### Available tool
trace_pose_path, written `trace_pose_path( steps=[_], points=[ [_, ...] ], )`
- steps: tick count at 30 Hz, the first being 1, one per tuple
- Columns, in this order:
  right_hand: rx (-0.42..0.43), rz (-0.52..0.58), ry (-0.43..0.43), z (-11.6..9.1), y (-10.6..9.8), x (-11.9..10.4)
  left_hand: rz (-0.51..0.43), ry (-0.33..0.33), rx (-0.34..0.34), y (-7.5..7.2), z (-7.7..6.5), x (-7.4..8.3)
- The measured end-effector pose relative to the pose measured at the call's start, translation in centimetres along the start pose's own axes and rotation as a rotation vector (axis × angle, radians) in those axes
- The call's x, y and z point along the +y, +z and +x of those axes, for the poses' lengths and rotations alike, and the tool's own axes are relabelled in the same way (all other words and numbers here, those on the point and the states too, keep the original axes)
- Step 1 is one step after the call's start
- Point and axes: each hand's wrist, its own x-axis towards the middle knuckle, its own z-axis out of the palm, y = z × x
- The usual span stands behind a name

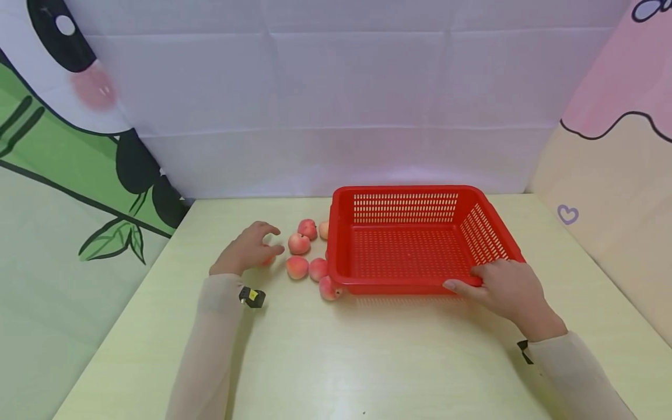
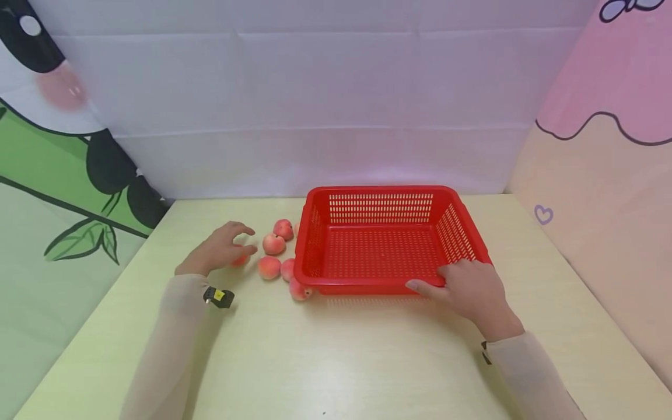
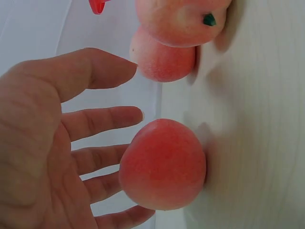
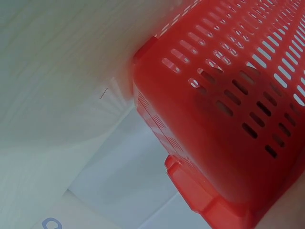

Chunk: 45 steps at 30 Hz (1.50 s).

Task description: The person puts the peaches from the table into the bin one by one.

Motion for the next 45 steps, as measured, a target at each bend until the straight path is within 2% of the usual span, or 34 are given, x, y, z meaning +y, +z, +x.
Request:
trace_pose_path(
  steps=[22, 29, 37, 45],
  points=[
    [-0.004, -0.009, 0.002, 0.04, 0.17, 0.06, 0.025, -0.028, -0.079, 1.09, 0.21, -0.55],
    [0.0, -0.007, 0.001, 0.01, 0.12, 0.0, 0.01, -0.076, -0.102, 0.77, -0.26, 0.01],
    [-0.001, -0.012, 0.003, -0.01, 0.16, 0.03, 0.014, -0.032, -0.093, 0.72, 0.05, -0.65],
    [0.007, -0.011, -0.004, 0.04, 0.11, 0.07, 0.005, -0.031, -0.082, 0.65, 0.16, -0.85]
  ],
)
